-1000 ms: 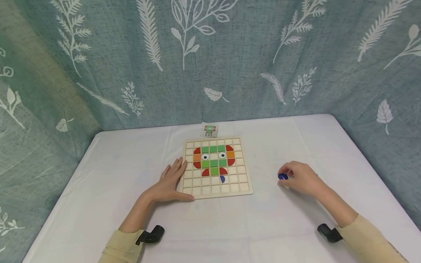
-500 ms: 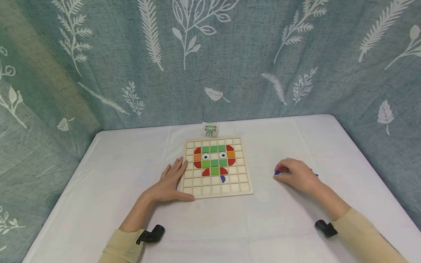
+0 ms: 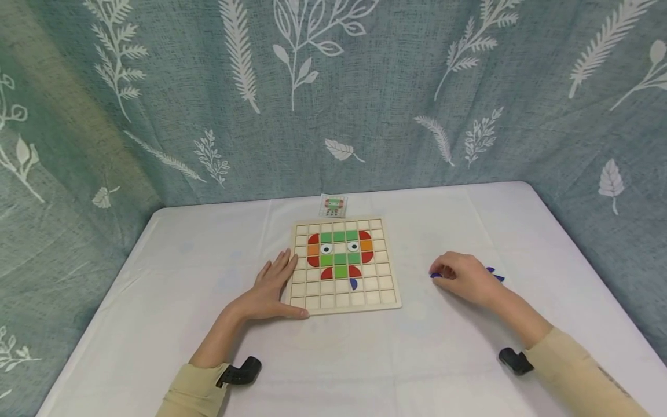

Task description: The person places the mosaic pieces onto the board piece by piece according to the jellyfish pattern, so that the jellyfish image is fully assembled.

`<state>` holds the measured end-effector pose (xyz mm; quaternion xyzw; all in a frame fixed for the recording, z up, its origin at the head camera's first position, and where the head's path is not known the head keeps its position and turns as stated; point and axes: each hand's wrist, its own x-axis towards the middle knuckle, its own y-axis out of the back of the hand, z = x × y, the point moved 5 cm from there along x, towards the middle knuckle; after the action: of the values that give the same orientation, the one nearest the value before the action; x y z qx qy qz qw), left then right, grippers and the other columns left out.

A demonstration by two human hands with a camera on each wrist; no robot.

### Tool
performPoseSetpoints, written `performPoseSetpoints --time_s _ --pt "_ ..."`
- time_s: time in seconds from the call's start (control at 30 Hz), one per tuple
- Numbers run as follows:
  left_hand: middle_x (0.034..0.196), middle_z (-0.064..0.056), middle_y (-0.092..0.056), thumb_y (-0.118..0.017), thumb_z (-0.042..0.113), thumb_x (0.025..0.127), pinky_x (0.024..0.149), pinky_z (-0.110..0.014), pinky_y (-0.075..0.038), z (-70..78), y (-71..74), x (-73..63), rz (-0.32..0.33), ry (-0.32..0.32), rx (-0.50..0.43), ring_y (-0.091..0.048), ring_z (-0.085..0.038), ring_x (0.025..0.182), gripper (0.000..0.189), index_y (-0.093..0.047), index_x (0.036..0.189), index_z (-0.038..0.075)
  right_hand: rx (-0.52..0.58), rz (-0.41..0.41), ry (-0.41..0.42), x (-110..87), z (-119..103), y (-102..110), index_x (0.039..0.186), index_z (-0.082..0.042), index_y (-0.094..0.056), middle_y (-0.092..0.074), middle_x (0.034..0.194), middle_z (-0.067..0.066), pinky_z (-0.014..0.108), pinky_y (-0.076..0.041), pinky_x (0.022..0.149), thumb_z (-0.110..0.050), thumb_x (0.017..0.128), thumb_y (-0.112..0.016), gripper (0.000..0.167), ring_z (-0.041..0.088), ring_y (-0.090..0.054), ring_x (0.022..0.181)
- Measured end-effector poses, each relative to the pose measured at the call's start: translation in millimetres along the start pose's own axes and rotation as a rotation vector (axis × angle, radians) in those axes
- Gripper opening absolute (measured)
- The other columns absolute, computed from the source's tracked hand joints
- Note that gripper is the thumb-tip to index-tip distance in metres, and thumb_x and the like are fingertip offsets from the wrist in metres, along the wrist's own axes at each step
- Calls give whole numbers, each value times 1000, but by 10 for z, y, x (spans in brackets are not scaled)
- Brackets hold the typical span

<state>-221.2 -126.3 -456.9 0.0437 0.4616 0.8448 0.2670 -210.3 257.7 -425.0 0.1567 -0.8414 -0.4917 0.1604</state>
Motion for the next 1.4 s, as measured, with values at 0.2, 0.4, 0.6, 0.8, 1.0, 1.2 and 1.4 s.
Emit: performPoseSetpoints --time_s 0.2,0.4,0.6,0.8,1.0,1.2,1.4 --pt "163 -14 5 -82 57 69 118 -46 6 -8 -5 2 7 -2 2 8 -25 149 128 -6 156 4 57 -1 -54 100 -156 -107 91 -10 -72 -63 81 -8 27 -51 65 -6 84 -74 8 7 -56 73" --pt "163 -13 6 -82 57 69 117 -45 6 -27 -18 15 6 0 6 9 -24 149 128 -4 157 5 233 -35 -45 286 -601 -360 88 -11 -72 -62 76 -8 24 -50 63 -8 84 -75 6 9 -56 71" --pt "163 -12 6 -81 57 70 117 -45 6 -36 -19 20 4 1 19 9 -24 149 127 -4 157 5 273 -107 41 457 -1037 -610 82 -12 -69 -58 70 -10 22 -48 56 -6 83 -74 8 7 -53 65" --pt "163 -13 6 -81 57 69 117 -46 6 -20 -8 7 6 -3 10 9 -24 149 127 -5 156 5 184 -102 57 546 -1159 -711 75 -15 -64 -53 64 -12 22 -44 53 -12 84 -76 16 5 -48 60" --pt "163 -13 5 -81 57 69 117 -46 6 -13 -3 -5 6 -2 8 9 -24 149 127 -5 157 5 222 -110 73 536 -1138 -713 77 -17 -64 -54 65 -12 22 -45 54 -17 84 -78 16 5 -50 61" --pt "163 -13 5 -81 57 69 117 -46 6 -8 -4 0 4 0 1 9 -24 149 127 -5 157 5 244 -137 100 510 -1148 -709 82 -15 -66 -56 71 -12 21 -49 59 -13 82 -80 14 6 -52 66" --pt "163 -13 5 -81 57 69 117 -46 6 -14 -3 5 2 2 4 10 -24 149 127 -5 157 5 253 -133 94 534 -1132 -739 80 -16 -64 -57 72 -12 22 -49 59 -10 83 -78 15 5 -53 66"
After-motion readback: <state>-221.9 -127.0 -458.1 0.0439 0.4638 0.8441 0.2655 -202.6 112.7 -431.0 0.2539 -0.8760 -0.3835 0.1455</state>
